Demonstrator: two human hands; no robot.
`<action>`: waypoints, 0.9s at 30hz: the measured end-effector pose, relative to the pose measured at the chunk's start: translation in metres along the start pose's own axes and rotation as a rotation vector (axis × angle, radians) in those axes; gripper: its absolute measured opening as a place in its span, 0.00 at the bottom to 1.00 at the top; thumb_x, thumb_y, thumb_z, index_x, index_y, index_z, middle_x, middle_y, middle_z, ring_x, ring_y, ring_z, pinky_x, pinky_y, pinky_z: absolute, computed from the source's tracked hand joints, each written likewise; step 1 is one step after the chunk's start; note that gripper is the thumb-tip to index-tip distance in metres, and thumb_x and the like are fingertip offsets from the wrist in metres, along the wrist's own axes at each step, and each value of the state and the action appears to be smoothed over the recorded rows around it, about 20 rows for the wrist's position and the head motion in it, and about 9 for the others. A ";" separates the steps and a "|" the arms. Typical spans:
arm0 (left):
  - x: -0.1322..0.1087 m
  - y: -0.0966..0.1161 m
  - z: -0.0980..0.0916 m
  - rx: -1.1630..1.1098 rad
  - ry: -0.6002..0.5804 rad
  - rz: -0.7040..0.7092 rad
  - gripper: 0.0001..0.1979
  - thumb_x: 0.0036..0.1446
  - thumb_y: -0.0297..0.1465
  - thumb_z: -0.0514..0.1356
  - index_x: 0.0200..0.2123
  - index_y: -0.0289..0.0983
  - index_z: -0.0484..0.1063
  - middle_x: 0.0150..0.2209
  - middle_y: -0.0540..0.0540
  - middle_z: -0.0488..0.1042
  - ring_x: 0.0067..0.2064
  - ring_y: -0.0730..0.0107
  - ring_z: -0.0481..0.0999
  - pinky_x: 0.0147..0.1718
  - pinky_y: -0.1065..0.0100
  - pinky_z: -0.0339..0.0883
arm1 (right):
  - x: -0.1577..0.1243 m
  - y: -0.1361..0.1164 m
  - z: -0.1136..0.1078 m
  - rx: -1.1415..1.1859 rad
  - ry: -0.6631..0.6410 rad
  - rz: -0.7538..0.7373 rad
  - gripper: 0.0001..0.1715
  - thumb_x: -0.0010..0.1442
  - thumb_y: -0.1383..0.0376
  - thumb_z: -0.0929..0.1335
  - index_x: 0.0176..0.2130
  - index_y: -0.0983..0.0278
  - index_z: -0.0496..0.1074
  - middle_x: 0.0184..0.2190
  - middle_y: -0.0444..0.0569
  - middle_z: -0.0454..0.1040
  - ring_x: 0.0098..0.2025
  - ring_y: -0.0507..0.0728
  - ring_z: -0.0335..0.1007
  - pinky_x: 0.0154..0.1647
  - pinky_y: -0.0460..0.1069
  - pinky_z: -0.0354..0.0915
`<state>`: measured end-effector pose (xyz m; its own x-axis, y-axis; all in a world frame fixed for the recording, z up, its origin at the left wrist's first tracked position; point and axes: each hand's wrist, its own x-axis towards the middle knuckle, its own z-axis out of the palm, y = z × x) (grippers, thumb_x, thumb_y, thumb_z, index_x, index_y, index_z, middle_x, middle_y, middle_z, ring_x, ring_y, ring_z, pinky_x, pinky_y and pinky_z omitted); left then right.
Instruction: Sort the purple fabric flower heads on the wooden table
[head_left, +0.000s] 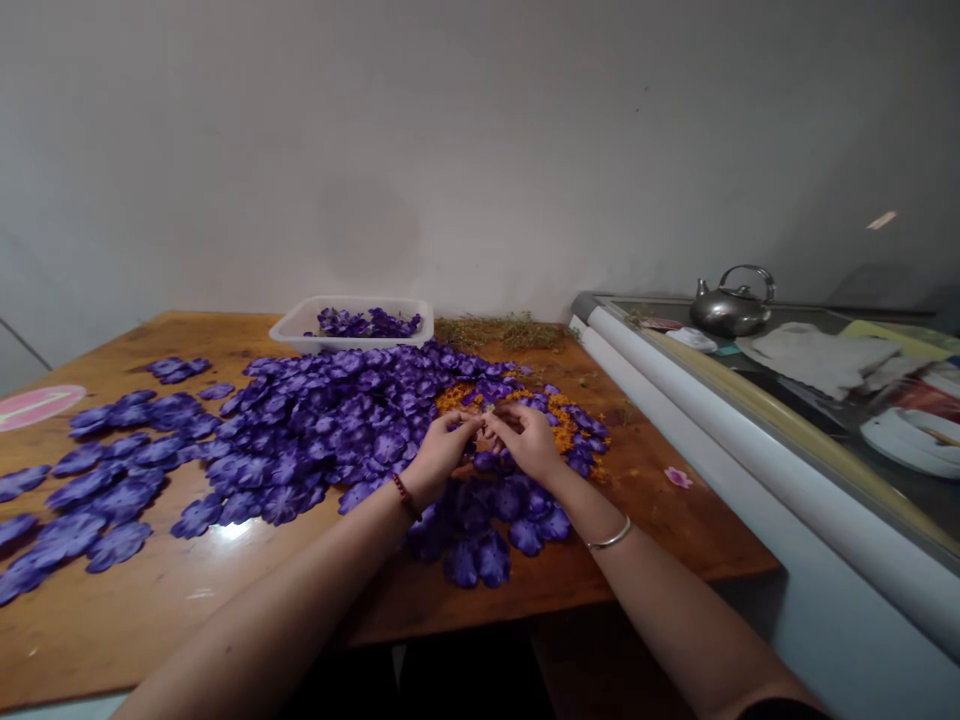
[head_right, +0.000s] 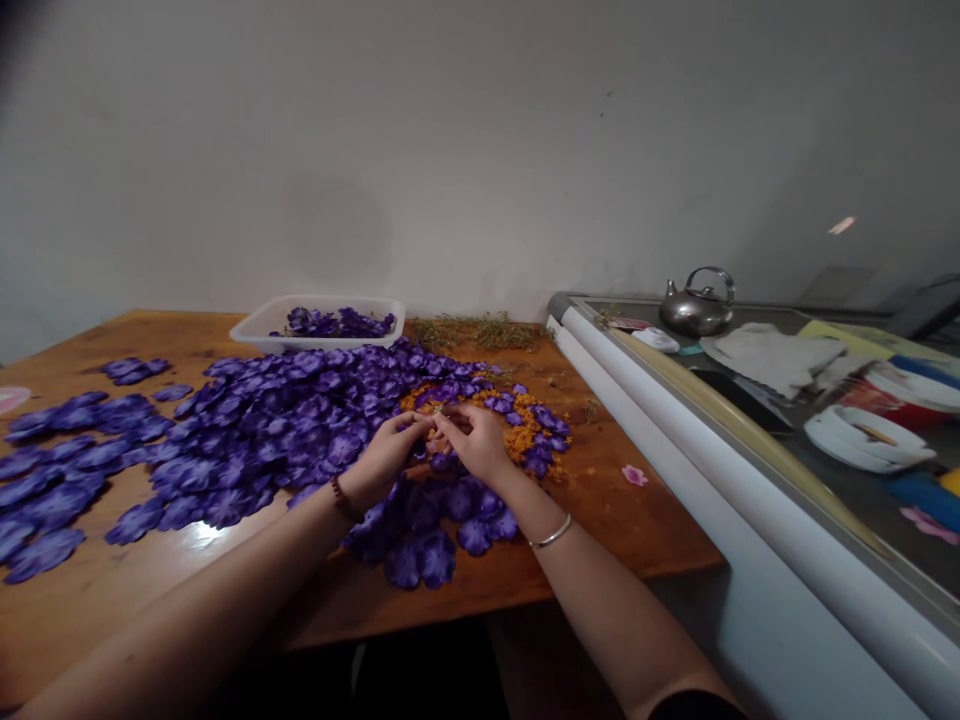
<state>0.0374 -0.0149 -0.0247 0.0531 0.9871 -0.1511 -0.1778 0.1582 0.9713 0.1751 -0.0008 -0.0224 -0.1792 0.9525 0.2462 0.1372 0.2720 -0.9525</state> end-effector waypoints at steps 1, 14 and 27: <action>-0.001 0.000 0.000 -0.002 -0.030 -0.012 0.15 0.42 0.41 0.64 0.24 0.35 0.67 0.19 0.54 0.66 0.18 0.81 0.62 0.16 0.77 0.52 | 0.000 -0.002 -0.001 0.082 -0.081 0.050 0.17 0.52 0.51 0.69 0.28 0.63 0.70 0.21 0.45 0.74 0.17 0.51 0.67 0.19 0.46 0.64; 0.006 0.015 -0.017 0.436 -0.172 0.178 0.13 0.48 0.40 0.61 0.30 0.36 0.74 0.29 0.45 0.76 0.34 0.67 0.75 0.33 0.70 0.66 | 0.005 -0.005 -0.012 0.407 -0.168 0.474 0.10 0.61 0.61 0.62 0.29 0.62 0.63 0.21 0.45 0.76 0.21 0.51 0.73 0.21 0.43 0.65; 0.039 0.013 -0.084 1.624 0.376 0.535 0.14 0.59 0.33 0.52 0.29 0.37 0.77 0.38 0.38 0.76 0.45 0.51 0.68 0.37 0.60 0.65 | 0.016 0.009 -0.011 0.311 0.303 0.270 0.17 0.55 0.50 0.64 0.31 0.59 0.57 0.19 0.42 0.73 0.21 0.55 0.73 0.14 0.44 0.55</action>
<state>-0.0451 0.0274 -0.0334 0.0700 0.9066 0.4161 0.9915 -0.1092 0.0711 0.1838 0.0183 -0.0254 0.1195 0.9927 -0.0188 -0.1653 0.0013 -0.9862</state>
